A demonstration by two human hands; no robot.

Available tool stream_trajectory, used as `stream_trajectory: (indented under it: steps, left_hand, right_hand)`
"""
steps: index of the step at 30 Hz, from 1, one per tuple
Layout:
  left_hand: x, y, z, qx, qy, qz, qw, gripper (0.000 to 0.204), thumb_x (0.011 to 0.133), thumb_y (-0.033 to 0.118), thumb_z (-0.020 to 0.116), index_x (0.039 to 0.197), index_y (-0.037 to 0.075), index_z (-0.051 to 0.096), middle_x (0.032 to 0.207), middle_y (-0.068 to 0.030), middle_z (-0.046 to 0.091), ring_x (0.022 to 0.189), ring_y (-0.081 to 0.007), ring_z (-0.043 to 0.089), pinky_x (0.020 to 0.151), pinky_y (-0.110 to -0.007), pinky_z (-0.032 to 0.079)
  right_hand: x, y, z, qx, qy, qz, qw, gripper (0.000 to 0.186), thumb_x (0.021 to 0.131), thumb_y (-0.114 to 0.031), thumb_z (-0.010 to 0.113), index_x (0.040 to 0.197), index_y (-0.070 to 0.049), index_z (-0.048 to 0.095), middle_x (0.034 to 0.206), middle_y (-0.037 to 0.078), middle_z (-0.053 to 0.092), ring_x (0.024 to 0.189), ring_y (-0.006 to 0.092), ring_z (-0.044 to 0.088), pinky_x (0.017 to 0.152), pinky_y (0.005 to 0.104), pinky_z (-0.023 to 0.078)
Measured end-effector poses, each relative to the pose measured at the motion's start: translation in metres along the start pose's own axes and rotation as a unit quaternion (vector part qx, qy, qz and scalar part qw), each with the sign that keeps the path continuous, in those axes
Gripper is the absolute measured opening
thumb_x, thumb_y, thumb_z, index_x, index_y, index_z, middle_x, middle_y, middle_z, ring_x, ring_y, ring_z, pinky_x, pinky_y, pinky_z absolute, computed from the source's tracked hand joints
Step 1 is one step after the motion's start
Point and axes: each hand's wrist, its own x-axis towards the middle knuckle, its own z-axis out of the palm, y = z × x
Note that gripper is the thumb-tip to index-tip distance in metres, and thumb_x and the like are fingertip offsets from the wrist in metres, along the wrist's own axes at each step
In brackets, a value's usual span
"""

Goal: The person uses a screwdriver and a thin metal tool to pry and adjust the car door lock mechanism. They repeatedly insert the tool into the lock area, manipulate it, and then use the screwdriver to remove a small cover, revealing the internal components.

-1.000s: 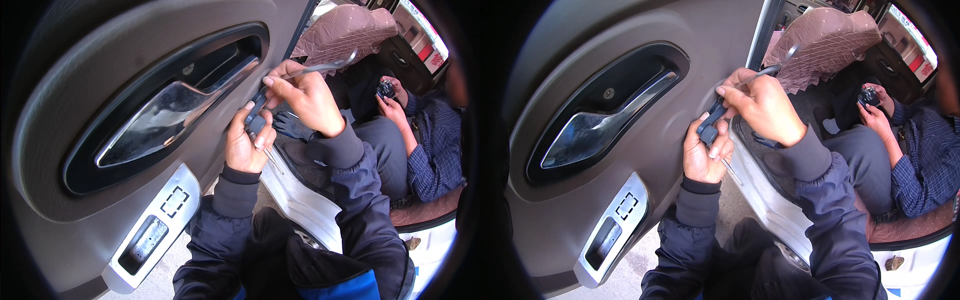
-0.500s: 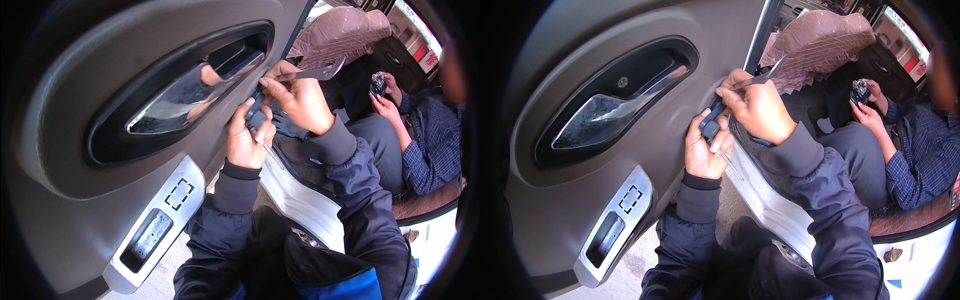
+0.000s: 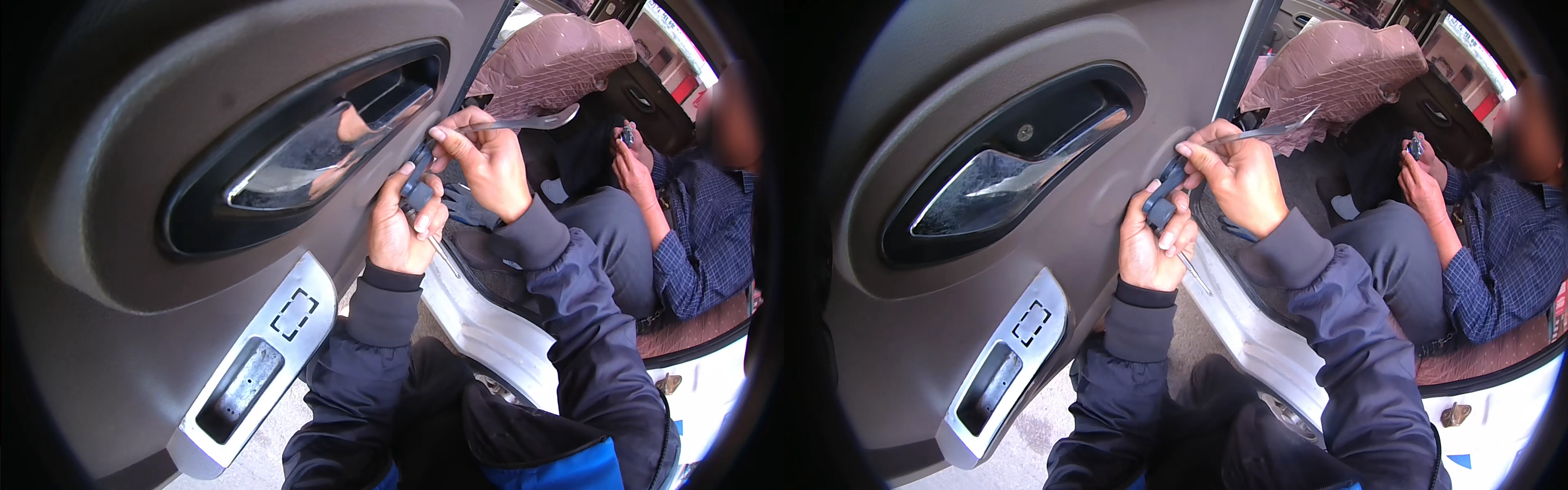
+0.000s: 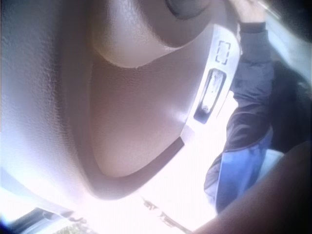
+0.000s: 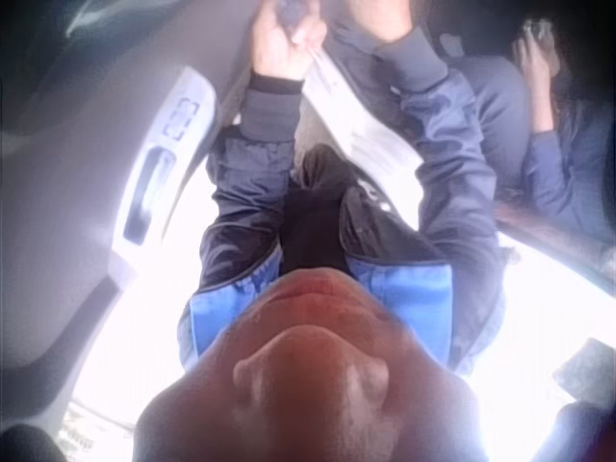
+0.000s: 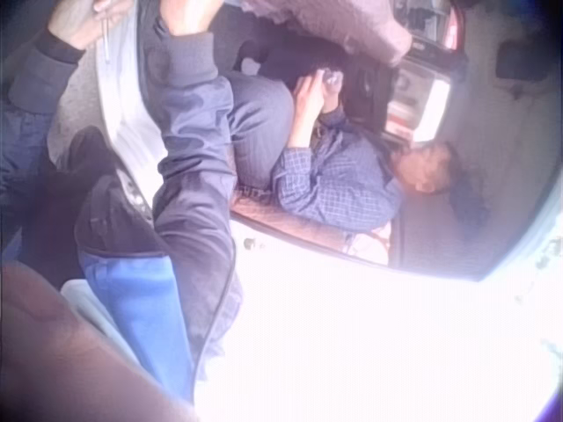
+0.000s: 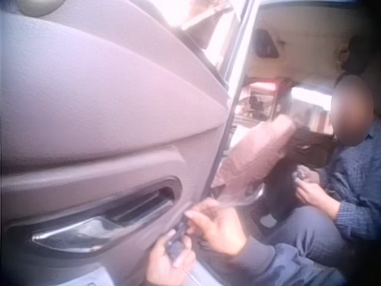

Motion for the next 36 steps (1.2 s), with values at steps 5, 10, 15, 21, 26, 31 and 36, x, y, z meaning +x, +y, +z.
stream_trajectory:
  steps: [5, 10, 15, 21, 26, 31, 36]
  left_hand:
    - [0.000, 0.002, -0.004, -0.022, -0.009, -0.009, 1.000, 0.032, 0.107, 0.028, 0.050, 0.104, -0.004, 0.056, 0.085, -0.0082, 0.067, 0.043, -0.0088, 0.042, 0.043, -0.023, 0.034]
    - [-0.001, 0.000, -0.009, -0.041, -0.039, -0.016, 0.998, 0.033, 0.107, 0.026, 0.049, 0.113, -0.006, 0.052, 0.083, -0.0080, 0.062, 0.044, -0.0088, 0.040, 0.043, -0.023, 0.034]
    - [0.002, 0.000, -0.017, -0.084, -0.087, -0.032, 0.992, 0.036, 0.107, 0.026, 0.048, 0.122, -0.008, 0.049, 0.082, -0.0080, 0.059, 0.045, -0.0087, 0.038, 0.043, -0.024, 0.032]
    - [0.008, -0.004, -0.032, -0.098, -0.138, -0.031, 0.985, 0.039, 0.107, 0.026, 0.048, 0.125, -0.009, 0.049, 0.081, -0.0077, 0.059, 0.046, -0.0084, 0.037, 0.044, -0.024, 0.031]
    - [0.008, -0.007, -0.041, -0.079, -0.124, -0.015, 0.989, 0.044, 0.107, 0.028, 0.049, 0.129, -0.009, 0.047, 0.078, -0.0057, 0.058, 0.045, -0.0083, 0.036, 0.044, -0.024, 0.031]
    - [0.000, -0.010, -0.037, -0.073, -0.123, -0.007, 0.990, 0.044, 0.107, 0.029, 0.049, 0.129, -0.009, 0.047, 0.077, -0.0048, 0.058, 0.045, -0.0080, 0.037, 0.043, -0.024, 0.031]
    - [0.002, -0.010, -0.028, -0.077, -0.115, -0.006, 0.990, 0.042, 0.107, 0.030, 0.048, 0.126, -0.008, 0.049, 0.077, -0.0041, 0.058, 0.045, -0.0079, 0.037, 0.043, -0.024, 0.031]
  right_hand:
    - [-0.005, 0.002, 0.006, 0.002, 0.026, -0.001, 1.000, 0.021, 0.097, -0.010, 0.071, 0.094, 0.011, 0.073, 0.087, 0.009, 0.070, 0.069, 0.0133, 0.072, 0.063, 0.0255, 0.053]
    - [0.004, -0.002, -0.002, 0.052, 0.031, 0.018, 0.998, 0.021, 0.099, -0.014, 0.072, 0.097, 0.007, 0.071, 0.078, 0.009, 0.071, 0.068, 0.0145, 0.072, 0.064, 0.0252, 0.055]
    - [0.001, 0.002, -0.003, 0.060, 0.033, 0.017, 0.998, 0.023, 0.098, -0.015, 0.072, 0.099, 0.008, 0.069, 0.083, 0.011, 0.072, 0.070, 0.0160, 0.073, 0.066, 0.0255, 0.056]
    - [0.002, 0.007, -0.010, 0.137, 0.008, 0.080, 0.987, 0.023, 0.101, -0.016, 0.069, 0.106, 0.006, 0.066, 0.087, 0.015, 0.073, 0.074, 0.0197, 0.075, 0.071, 0.0278, 0.059]
    - [0.013, 0.005, -0.019, 0.122, -0.072, 0.106, 0.984, 0.021, 0.103, -0.018, 0.067, 0.107, 0.003, 0.065, 0.089, 0.014, 0.073, 0.077, 0.0208, 0.075, 0.076, 0.0299, 0.061]
    - [0.013, -0.001, -0.023, 0.102, -0.095, 0.097, 0.986, 0.019, 0.102, -0.015, 0.067, 0.105, 0.004, 0.066, 0.086, 0.013, 0.073, 0.074, 0.0195, 0.074, 0.073, 0.0290, 0.060]
    - [0.003, -0.002, -0.006, 0.055, -0.030, 0.021, 0.998, 0.019, 0.099, -0.010, 0.070, 0.094, 0.009, 0.071, 0.086, 0.010, 0.070, 0.070, 0.0149, 0.071, 0.067, 0.0264, 0.056]
